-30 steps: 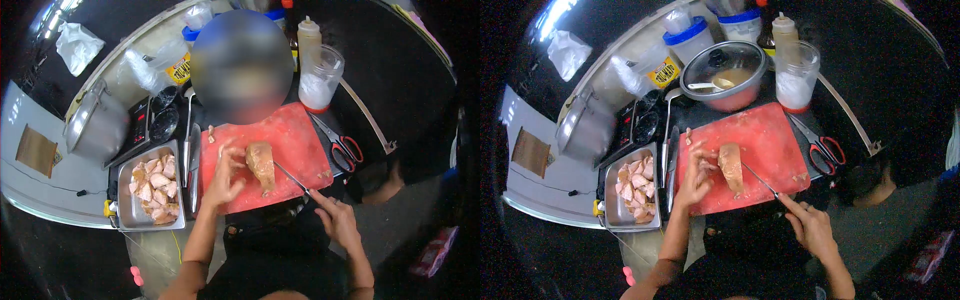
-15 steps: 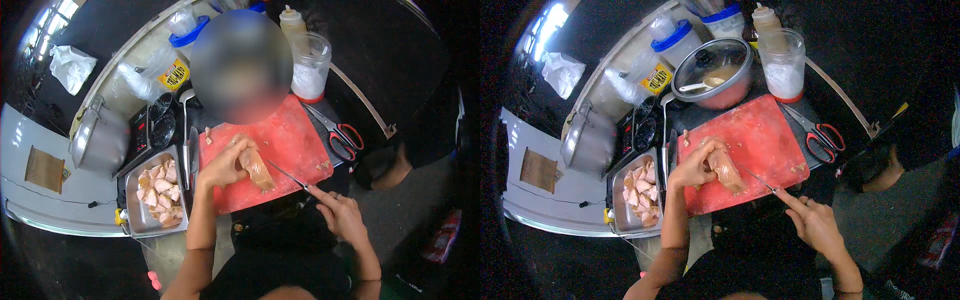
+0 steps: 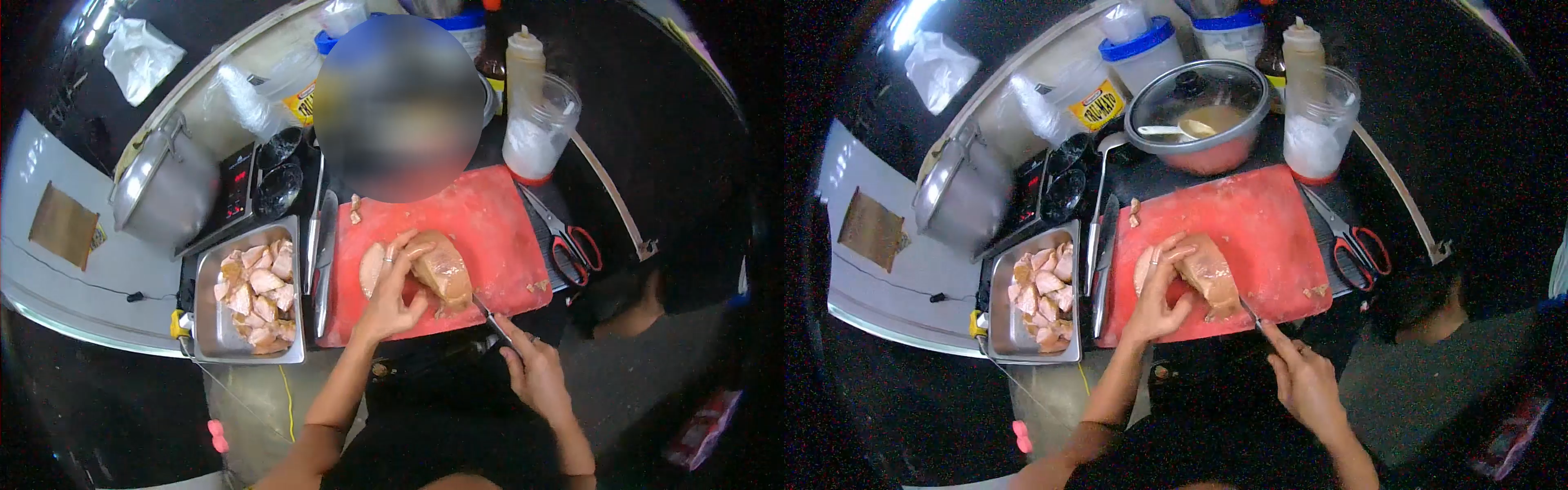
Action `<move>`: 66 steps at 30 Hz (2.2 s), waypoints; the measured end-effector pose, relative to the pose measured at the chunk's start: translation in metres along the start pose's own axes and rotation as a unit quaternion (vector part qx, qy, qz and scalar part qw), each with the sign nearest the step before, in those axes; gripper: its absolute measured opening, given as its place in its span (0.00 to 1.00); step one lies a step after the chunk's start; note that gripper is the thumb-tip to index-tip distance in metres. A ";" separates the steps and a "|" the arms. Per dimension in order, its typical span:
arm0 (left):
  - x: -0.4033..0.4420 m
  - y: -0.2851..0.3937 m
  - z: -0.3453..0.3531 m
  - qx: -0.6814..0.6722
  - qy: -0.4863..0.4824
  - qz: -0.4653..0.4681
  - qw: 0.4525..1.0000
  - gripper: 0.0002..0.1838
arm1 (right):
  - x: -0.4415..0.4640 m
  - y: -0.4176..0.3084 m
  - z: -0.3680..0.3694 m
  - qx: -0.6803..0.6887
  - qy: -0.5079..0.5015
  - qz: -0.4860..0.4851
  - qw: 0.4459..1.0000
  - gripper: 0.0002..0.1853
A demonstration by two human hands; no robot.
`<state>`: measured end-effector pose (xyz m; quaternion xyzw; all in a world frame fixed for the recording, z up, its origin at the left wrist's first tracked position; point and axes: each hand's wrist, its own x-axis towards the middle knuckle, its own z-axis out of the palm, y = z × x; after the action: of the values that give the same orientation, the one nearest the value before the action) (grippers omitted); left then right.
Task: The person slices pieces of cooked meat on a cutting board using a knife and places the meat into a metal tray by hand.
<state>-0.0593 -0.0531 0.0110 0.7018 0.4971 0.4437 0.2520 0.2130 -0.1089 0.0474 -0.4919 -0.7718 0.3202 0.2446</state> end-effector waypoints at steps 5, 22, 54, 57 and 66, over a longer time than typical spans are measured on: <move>0.001 0.000 0.004 0.075 -0.007 0.018 0.997 0.36 | -0.001 0.002 0.003 -0.039 0.002 -0.006 0.999 0.30; 0.045 0.001 -0.006 0.065 -0.138 -0.007 0.988 0.41 | -0.005 0.018 -0.008 0.301 -0.053 0.161 0.939 0.24; 0.001 -0.012 0.001 -0.138 0.025 -0.057 0.988 0.36 | -0.012 -0.005 -0.008 -0.104 0.037 -0.075 0.991 0.31; 0.001 -0.016 0.007 -0.195 0.033 -0.043 0.979 0.31 | -0.013 -0.004 -0.006 -0.100 0.034 -0.081 0.991 0.31; 0.003 -0.002 0.037 -0.124 0.209 -0.017 0.970 0.20 | -0.018 -0.010 -0.002 -0.111 0.056 -0.079 0.989 0.31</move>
<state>-0.0282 -0.0464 -0.0073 0.5480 0.4922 0.6342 0.2349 0.2152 -0.1286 0.0550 -0.4708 -0.8241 0.1838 0.2557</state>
